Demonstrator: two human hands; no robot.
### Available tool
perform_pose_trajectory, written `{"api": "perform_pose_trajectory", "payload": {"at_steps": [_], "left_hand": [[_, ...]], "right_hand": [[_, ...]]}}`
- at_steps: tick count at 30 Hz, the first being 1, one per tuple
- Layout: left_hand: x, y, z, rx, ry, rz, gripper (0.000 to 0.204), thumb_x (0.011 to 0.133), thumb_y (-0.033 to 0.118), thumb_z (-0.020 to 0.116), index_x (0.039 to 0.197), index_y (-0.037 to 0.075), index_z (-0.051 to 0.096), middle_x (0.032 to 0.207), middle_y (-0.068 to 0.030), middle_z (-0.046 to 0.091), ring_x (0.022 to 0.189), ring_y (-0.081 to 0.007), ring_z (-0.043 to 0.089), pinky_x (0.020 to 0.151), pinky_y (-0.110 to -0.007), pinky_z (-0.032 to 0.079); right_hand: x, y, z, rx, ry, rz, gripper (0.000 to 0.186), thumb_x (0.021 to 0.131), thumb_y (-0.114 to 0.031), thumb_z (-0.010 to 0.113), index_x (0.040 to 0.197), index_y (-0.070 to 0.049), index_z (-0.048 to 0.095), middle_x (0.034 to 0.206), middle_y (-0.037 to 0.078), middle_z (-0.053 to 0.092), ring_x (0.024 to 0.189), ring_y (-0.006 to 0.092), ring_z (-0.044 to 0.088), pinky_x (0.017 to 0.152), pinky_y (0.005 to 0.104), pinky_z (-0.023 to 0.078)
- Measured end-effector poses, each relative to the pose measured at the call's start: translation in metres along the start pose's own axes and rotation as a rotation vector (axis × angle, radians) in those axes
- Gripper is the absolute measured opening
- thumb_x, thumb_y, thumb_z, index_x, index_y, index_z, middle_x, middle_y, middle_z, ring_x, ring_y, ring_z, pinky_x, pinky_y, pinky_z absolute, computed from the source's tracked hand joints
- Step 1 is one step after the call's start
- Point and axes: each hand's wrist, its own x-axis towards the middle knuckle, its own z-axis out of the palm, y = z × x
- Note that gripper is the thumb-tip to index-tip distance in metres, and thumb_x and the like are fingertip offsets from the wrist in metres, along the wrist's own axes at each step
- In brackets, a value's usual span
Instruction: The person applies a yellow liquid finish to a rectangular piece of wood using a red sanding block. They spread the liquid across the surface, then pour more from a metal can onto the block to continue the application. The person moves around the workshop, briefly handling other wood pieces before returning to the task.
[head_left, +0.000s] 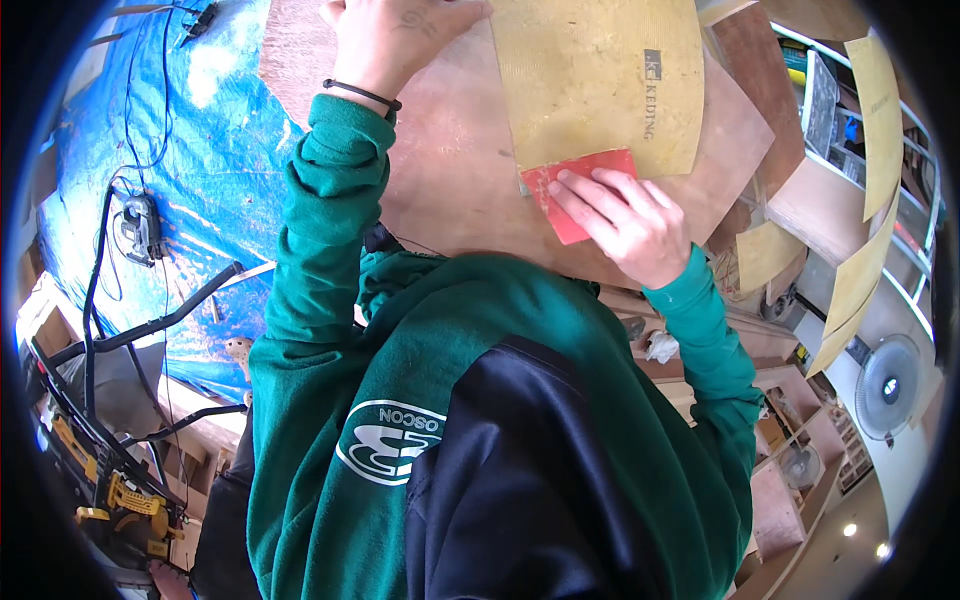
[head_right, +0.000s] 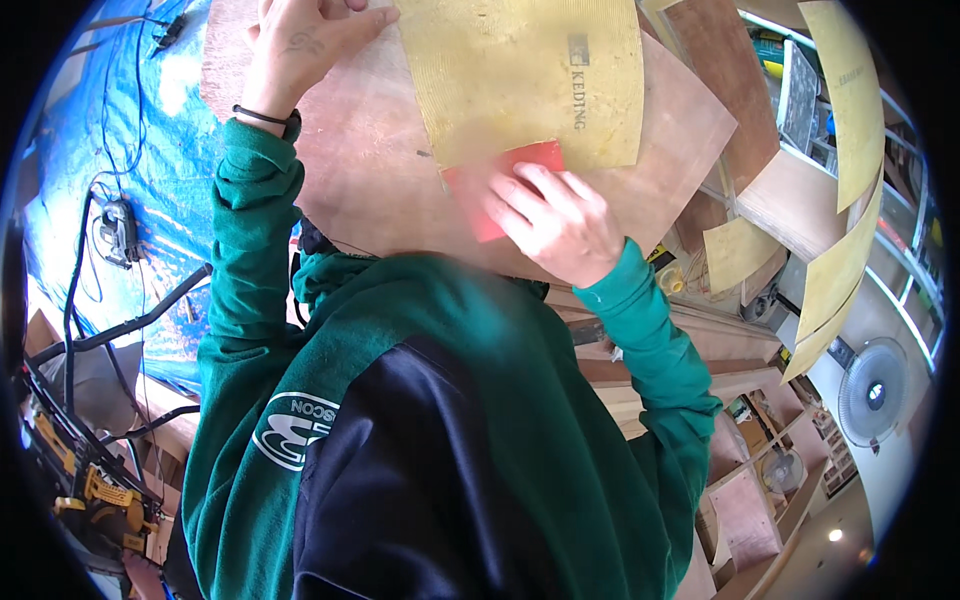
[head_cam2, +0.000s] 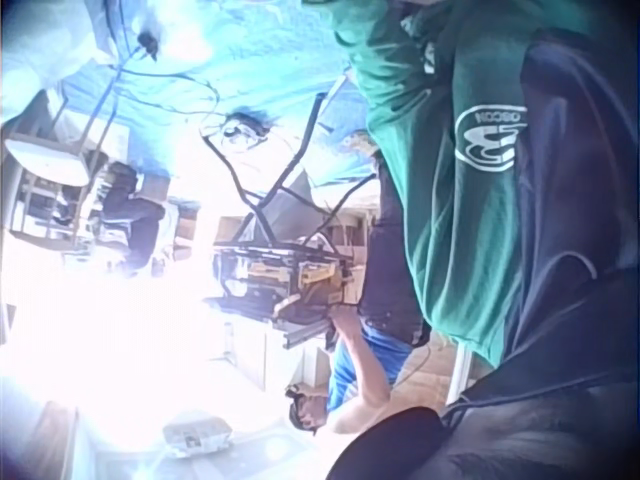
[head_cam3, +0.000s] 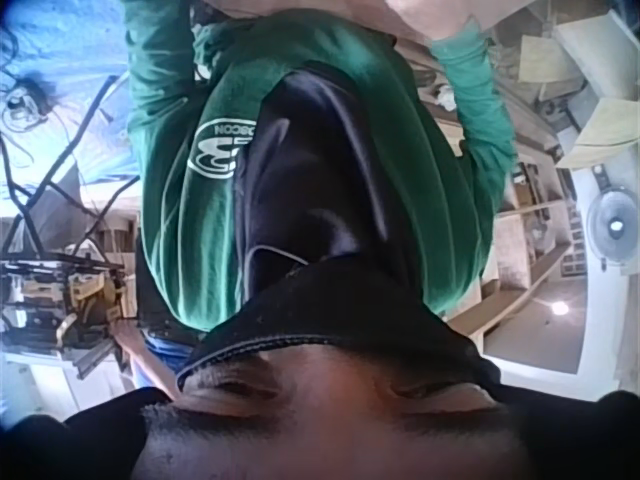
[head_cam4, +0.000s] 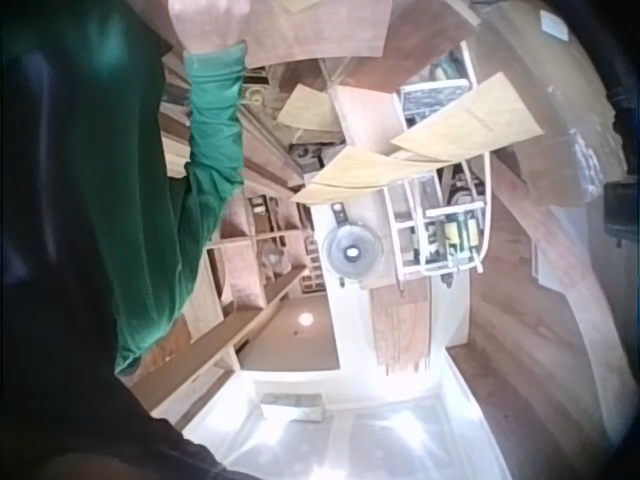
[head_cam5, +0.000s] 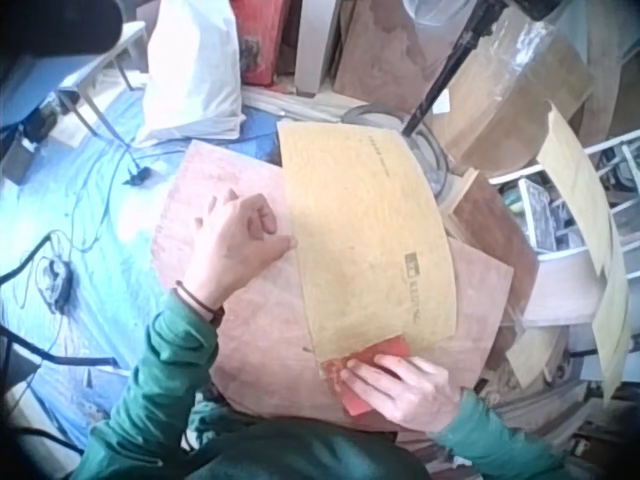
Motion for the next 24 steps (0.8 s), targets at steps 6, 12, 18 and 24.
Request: {"api": "perform_pose_trajectory", "payload": {"at_steps": [6,12,18,24], "left_hand": [[0.002,-0.004,0.000,-0.052,-0.035,-0.005,0.026,0.064,0.020,0.079,0.070,0.008,0.057,0.066,-0.0055,0.053,0.079,-0.0235,0.052,0.068,-0.039,0.040],[-0.003,0.002,0.003,0.035,0.074,-0.002,0.025,0.064,0.020,0.079,0.072,0.009,0.058,0.071,-0.0053,0.053,0.081,-0.0236,0.052,0.070,-0.040,0.040],[-0.003,0.000,0.003,0.025,0.058,-0.004,0.024,0.064,0.021,0.078,0.071,0.011,0.058,0.071,-0.0045,0.054,0.082,-0.0236,0.051,0.071,-0.041,0.039],[-0.003,0.004,0.001,0.025,0.037,-0.029,0.025,0.064,0.022,0.079,0.072,0.012,0.057,0.071,-0.0034,0.053,0.084,-0.0240,0.051,0.072,-0.041,0.037]], "right_hand": [[-0.002,0.003,-0.006,0.046,-0.006,-0.013,0.039,0.072,-0.014,0.059,0.110,-0.016,0.067,0.111,-0.004,0.064,0.093,0.0152,0.060,0.067,0.0267,0.050],[-0.003,0.006,-0.008,0.055,-0.032,-0.052,0.038,0.072,-0.014,0.060,0.108,-0.015,0.067,0.109,-0.005,0.064,0.093,0.0151,0.060,0.067,0.0268,0.050],[0.002,0.002,-0.003,0.049,-0.058,-0.092,0.037,0.072,-0.015,0.060,0.109,-0.014,0.067,0.109,-0.003,0.065,0.093,0.0148,0.060,0.069,0.0275,0.049],[0.000,-0.001,0.000,0.082,-0.038,-0.104,0.037,0.072,-0.015,0.061,0.108,-0.014,0.067,0.109,-0.003,0.065,0.093,0.0158,0.060,0.068,0.0294,0.049]]}}
